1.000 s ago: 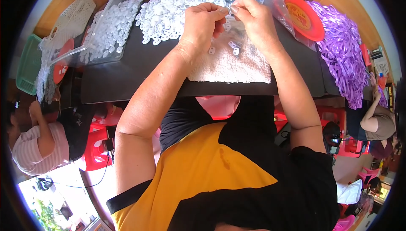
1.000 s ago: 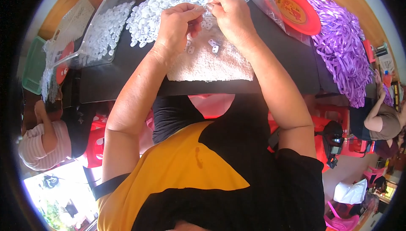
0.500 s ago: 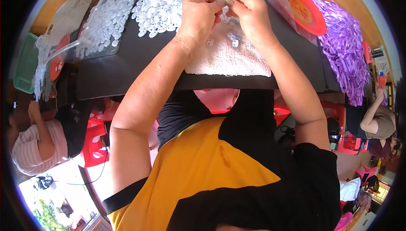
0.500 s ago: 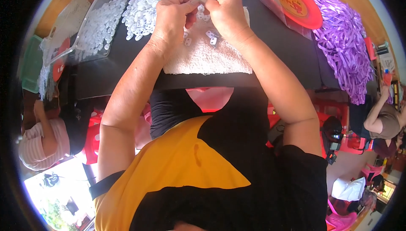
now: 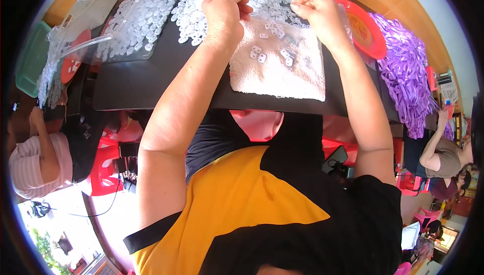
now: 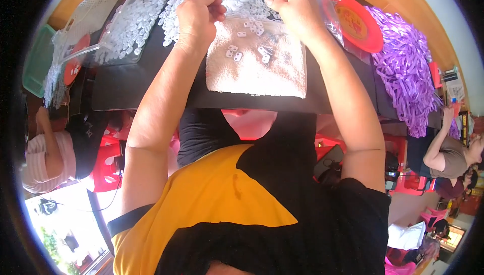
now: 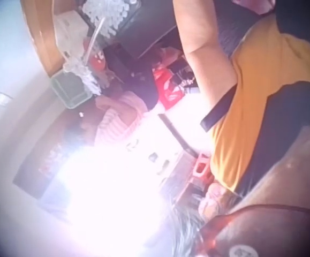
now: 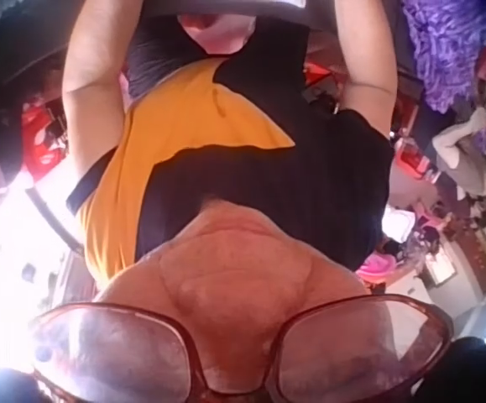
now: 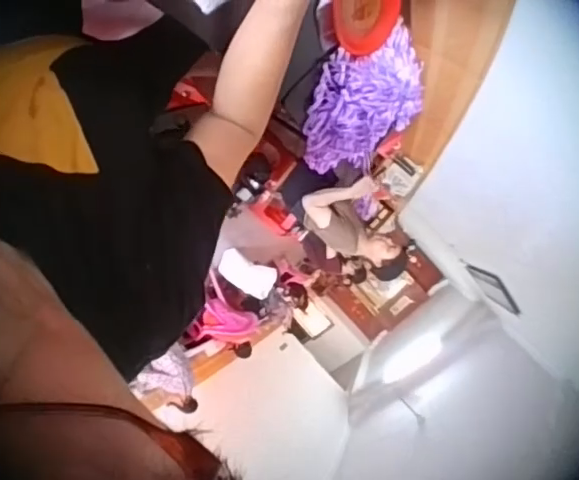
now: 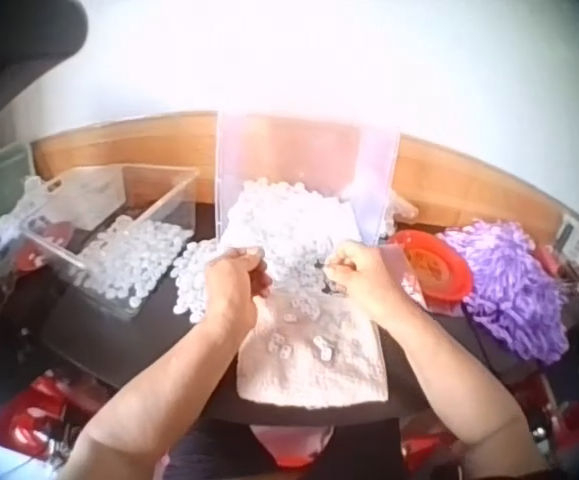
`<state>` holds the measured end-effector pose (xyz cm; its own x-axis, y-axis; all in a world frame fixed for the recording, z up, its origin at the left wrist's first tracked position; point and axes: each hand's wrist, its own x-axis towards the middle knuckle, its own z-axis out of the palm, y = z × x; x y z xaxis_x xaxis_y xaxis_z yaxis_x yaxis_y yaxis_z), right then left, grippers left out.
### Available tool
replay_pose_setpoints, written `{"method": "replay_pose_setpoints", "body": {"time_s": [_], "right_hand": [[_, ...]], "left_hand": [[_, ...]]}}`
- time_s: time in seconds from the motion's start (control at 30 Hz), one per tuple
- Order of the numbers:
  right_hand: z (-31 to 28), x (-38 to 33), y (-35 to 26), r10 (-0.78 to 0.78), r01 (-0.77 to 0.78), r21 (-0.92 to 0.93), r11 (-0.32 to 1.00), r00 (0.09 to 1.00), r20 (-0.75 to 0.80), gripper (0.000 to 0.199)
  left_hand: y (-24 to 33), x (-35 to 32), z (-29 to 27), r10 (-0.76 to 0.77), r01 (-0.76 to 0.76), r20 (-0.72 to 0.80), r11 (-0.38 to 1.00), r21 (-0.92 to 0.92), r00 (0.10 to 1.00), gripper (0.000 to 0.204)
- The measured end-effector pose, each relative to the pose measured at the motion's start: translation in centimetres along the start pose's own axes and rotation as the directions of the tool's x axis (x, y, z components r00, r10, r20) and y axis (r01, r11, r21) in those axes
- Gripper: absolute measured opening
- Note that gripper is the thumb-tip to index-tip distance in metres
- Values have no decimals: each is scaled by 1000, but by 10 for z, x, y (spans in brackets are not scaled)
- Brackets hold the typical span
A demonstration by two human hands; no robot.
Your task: Sorting and inspecting small white plastic components on a table into containers.
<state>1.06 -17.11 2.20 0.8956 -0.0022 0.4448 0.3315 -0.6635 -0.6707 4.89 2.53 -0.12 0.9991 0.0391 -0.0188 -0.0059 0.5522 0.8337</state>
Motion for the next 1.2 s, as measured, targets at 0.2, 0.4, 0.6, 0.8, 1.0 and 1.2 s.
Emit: {"method": "replay_pose_setpoints", "body": {"time_s": [0.2,0.4,0.6,0.8,1.0,1.2], "right_hand": [[6,44,21,42,23,-360,933,984,170,19],[39,80,15,-72,160,-522,838,980,185,24],[67,96,-6,-137,249,-515,820,959,247,26],[82,96,-17,-153,317,-489,813,926,346,23],[89,102,-2,-247,396,-503,769,908,337,19],[91,100,-3,-177,370,-529,764,908,379,18]], "left_hand": [[-16,-22,11,-164,139,124,972,190,979,10],[-18,-30,15,-179,137,136,954,268,975,8],[-16,-31,18,-188,148,125,951,272,974,8],[-19,-30,18,-183,144,116,948,283,976,9],[-24,-28,19,-146,98,133,945,311,980,8],[-26,-27,18,-129,73,137,932,354,982,9]]}}
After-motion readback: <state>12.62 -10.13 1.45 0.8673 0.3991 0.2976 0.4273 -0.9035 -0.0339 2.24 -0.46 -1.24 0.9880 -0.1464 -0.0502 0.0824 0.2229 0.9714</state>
